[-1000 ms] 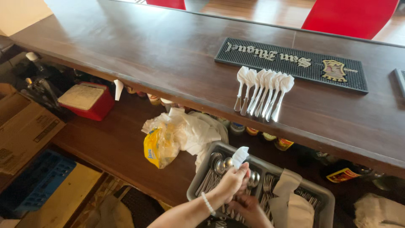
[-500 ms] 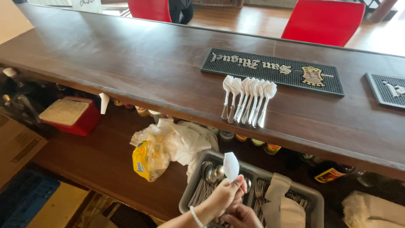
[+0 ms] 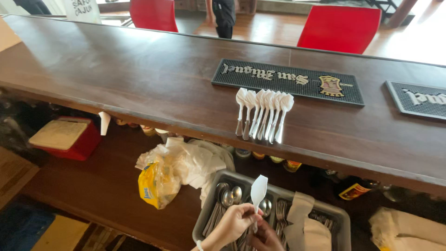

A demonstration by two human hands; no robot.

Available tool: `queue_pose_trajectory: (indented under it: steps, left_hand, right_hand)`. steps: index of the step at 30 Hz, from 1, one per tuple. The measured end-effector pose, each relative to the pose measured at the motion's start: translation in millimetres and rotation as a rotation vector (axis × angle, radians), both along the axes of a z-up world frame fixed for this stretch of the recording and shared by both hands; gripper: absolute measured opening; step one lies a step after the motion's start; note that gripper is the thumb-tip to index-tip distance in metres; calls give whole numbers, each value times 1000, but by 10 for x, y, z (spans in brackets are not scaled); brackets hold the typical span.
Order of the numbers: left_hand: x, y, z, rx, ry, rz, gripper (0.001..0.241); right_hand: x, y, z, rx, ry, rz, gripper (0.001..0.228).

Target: The person folds white napkins and wraps individual forks and spoons with them. The wrapped cutlery is placed in a neat row on the bar counter. The person repeats this process for multiple pieces of cutlery from a tray.

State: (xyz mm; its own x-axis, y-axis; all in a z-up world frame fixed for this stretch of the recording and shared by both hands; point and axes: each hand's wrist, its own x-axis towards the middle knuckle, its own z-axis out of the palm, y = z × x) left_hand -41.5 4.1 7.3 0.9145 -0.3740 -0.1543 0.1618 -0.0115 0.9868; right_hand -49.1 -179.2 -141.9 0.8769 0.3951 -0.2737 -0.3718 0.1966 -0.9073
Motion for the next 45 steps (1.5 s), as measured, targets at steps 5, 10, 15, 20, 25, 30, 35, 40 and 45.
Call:
queue_pose_trajectory:
  steps: [5,10,15,20,25,30,35,40,45]
  left_hand:
    - [23,-36,-141,-49,-45,58,14]
    - [111,-120,-430,-41,-54,48,12]
    - [82,-72,-427,2,-217,91,12]
    - [47,7,-264,92,-91,64,12]
    - [79,-64,-408,188,-206,63,12]
    - [143,56,-220,41,-107,9,11]
    - [141,176,-50,-216,81,-235,10]
    - [112,55,-273,92,-18,-66,10]
    - [168,26,-486,191,-171,79,10]
  right_hand:
    - [72,-68,-587,-168,-99,7,51]
    - [277,-95,-736,-100,-104,-66,52]
    - [23,38,-347,-16,-86,-52,52]
    - [49,95,-375,175,153,-224,46]
    - [151,127,-383,413,363,-343,48]
    - [-88,-138,279,101,-53,132,47]
    - [-166,-257,556,233,15,268,41]
    - [-92,62,468,121,-9,-10,47]
    - [-29,143,409,11,-67,-81,47]
